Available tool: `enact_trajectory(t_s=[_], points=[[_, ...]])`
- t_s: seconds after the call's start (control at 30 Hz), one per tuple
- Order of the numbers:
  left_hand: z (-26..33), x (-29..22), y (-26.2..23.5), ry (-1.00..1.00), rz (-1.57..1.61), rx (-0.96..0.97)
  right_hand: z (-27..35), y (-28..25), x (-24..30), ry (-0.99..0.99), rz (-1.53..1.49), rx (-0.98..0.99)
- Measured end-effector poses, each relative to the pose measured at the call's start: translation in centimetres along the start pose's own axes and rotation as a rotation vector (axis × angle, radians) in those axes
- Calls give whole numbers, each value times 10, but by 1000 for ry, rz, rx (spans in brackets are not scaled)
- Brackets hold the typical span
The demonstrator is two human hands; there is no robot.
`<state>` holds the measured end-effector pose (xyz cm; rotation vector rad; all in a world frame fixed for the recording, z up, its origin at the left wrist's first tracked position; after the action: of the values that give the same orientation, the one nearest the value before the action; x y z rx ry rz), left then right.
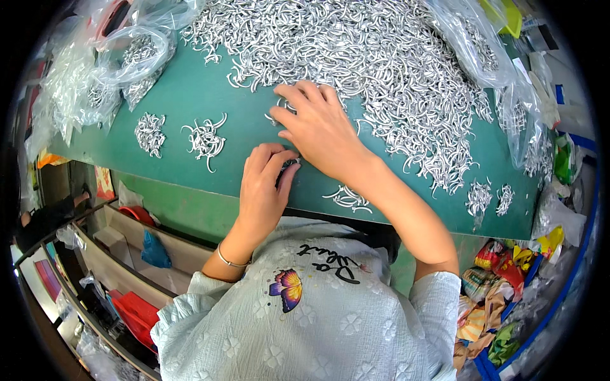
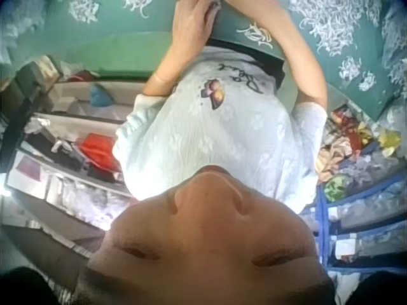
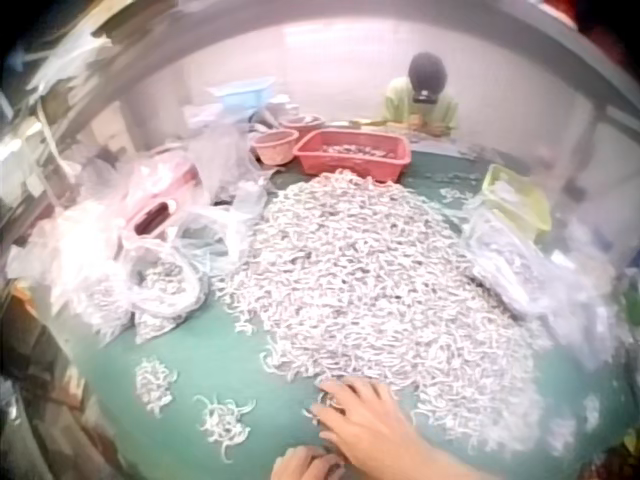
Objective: The person sorts through a large pile of small silver curved parts on a green workbench by picking them up, inspecting them, and placing them into plastic bags.
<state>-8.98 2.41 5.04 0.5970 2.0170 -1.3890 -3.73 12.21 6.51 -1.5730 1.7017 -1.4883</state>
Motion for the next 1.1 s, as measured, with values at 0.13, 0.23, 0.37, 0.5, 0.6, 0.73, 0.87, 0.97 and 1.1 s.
enact_trajectory(t_s=[0.13,0.23,0.37,0.5,0.6,0.73,0.87,0.97,1.1], points=[[5,6,-8,-25,1,-27,20,-13,-8,-3,42,175],[8,8,-10,-24,9,-28,31,-37,-22,108,91,105],[8,8,-10,-41,16,-36,25,-44,-15,217,75,35],[7,8,-13,-49,-1,-31,6,-20,1,131,0,37],[10,10,-15,-62,7,-41,5,-6,3,108,23,37],[12,12,-19,-78,-7,-65,-1,1,9,118,29,-6],[11,13,-20,-81,-8,-81,1,4,10,63,31,24],[14,15,-21,-91,-8,-89,25,-33,-12,231,-74,38],[15,22,-17,-91,-17,-101,109,-113,-51,658,-34,-46]])
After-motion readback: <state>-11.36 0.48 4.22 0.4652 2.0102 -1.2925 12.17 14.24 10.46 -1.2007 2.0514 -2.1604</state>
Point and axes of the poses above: each hand's wrist, its own z-axis away from the middle knuckle, its own y-axis out of the palm, x = y × z, the point moved 7 cm from there along -z, towards the middle knuckle, and after that the axes turned 2 degrees about z, right-handed, at the moved point
